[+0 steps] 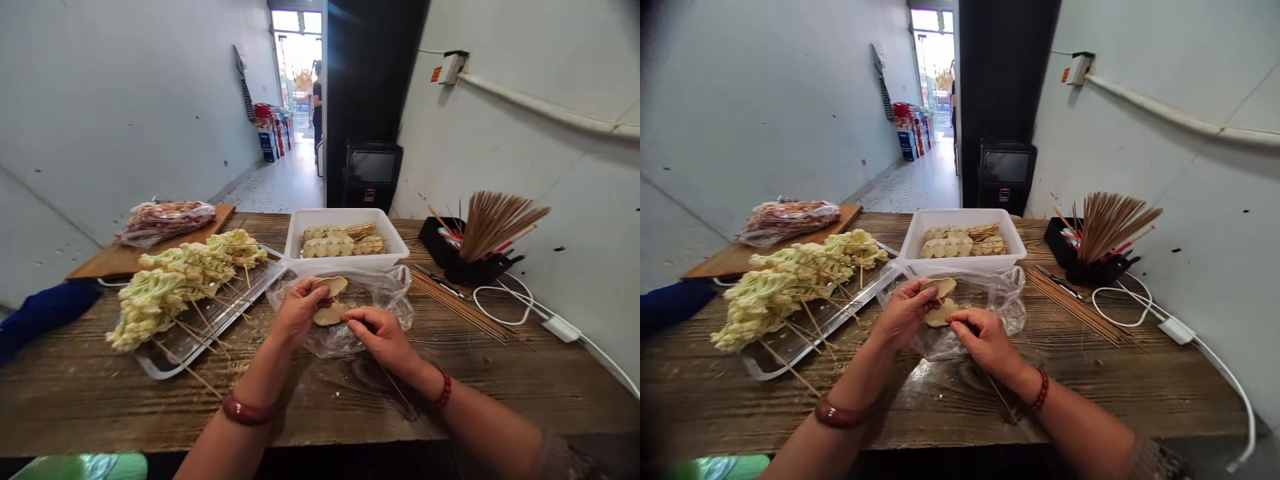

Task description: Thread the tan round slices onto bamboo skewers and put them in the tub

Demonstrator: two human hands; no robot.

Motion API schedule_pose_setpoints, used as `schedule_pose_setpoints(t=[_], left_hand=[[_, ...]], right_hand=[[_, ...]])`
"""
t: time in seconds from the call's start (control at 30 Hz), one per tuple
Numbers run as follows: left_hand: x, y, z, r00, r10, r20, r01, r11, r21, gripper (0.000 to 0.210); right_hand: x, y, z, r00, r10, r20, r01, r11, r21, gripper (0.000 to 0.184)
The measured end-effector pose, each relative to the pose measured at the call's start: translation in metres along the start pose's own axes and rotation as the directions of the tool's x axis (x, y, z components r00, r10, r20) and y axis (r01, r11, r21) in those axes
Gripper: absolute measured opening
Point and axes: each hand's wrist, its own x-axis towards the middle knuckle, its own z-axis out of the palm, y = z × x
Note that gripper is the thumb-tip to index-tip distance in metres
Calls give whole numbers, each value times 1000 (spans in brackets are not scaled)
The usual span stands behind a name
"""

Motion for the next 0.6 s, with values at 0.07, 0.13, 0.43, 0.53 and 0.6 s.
schedule_pose_setpoints(t=[0.07,0.13,0.43,0.53,0.6], left_hand=[[0,1,0,1000,-11,7,11,1000,0,30],[-1,1,1,1000,-10,9,10,1000,9,32],[0,2,4,1000,5,-20,-4,1000,25,34],[0,2,4,999,16,-37,-15,999,34,34],[0,2,4,999,24,-46,-23,999,36,34]], right_hand=[[0,0,0,1000,-4,-10,4,1000,13,18],[1,1,0,1000,-4,-17,5,1000,28,19],[2,4,-1,1000,5,-18,-4,999,42,21],[2,4,-1,1000,6,-24,-5,999,38,22],[2,4,-1,1000,10,-21,-9,999,34,23]])
